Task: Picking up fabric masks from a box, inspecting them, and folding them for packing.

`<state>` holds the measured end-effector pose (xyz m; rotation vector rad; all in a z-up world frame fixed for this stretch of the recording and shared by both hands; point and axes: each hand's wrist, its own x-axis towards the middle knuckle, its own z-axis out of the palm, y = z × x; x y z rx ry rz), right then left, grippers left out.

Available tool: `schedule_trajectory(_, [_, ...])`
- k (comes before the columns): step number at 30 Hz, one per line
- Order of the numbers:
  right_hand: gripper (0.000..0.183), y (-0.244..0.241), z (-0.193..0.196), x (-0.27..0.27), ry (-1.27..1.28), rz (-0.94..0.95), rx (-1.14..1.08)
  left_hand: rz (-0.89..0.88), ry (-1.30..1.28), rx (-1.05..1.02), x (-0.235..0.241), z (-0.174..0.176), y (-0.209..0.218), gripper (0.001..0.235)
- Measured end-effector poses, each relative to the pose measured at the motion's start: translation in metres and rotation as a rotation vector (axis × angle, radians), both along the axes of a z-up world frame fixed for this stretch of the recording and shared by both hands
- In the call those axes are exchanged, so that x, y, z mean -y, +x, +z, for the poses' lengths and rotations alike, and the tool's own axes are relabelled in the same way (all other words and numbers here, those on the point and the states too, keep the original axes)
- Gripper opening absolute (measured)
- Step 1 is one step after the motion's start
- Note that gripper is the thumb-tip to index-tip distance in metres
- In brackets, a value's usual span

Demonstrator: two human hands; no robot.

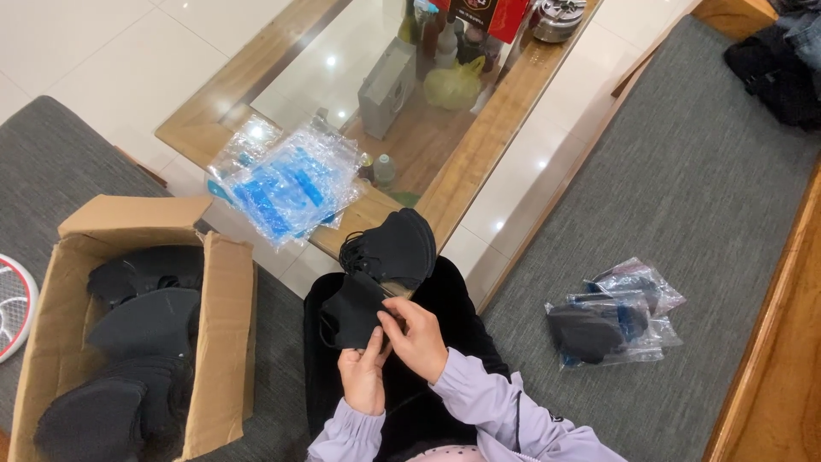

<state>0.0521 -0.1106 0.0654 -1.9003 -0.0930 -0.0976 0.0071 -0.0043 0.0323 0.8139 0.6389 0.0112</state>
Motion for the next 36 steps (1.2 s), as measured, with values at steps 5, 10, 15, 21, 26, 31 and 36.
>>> schedule_trajectory(5, [0.018, 0.011, 0.013, 0.004, 0.025, 0.026, -0.028, 0.008, -0.024, 0.055, -0.001, -0.020, -0.004, 0.015])
schedule_trajectory(10, [0.016, 0.032, 0.015, 0.016, 0.151, 0.059, 0.011, 0.025, -0.069, -0.052, -0.003, 0.001, 0.001, 0.030])
schedule_trajectory(15, [0.023, 0.065, -0.019, 0.030, 0.380, -0.111, -0.138, 0.173, -0.079, -0.098, -0.008, 0.004, 0.004, 0.025])
schedule_trajectory(21, [0.024, 0.093, -0.058, 0.047, 0.141, -0.261, -0.253, 0.177, -0.043, -0.087, -0.014, 0.022, 0.006, 0.035])
schedule_trajectory(26, [0.029, 0.096, -0.058, 0.048, -0.009, -0.256, -0.236, 0.187, -0.048, -0.091, -0.017, 0.022, 0.008, 0.027])
schedule_trajectory(31, [0.034, 0.099, -0.049, 0.046, -0.109, -0.234, -0.243, 0.164, -0.052, -0.085, -0.017, 0.032, 0.016, 0.025])
schedule_trajectory(36, [0.044, 0.096, -0.043, 0.046, -0.354, -0.185, -0.253, 0.160, -0.077, -0.040, -0.015, 0.036, 0.018, 0.027])
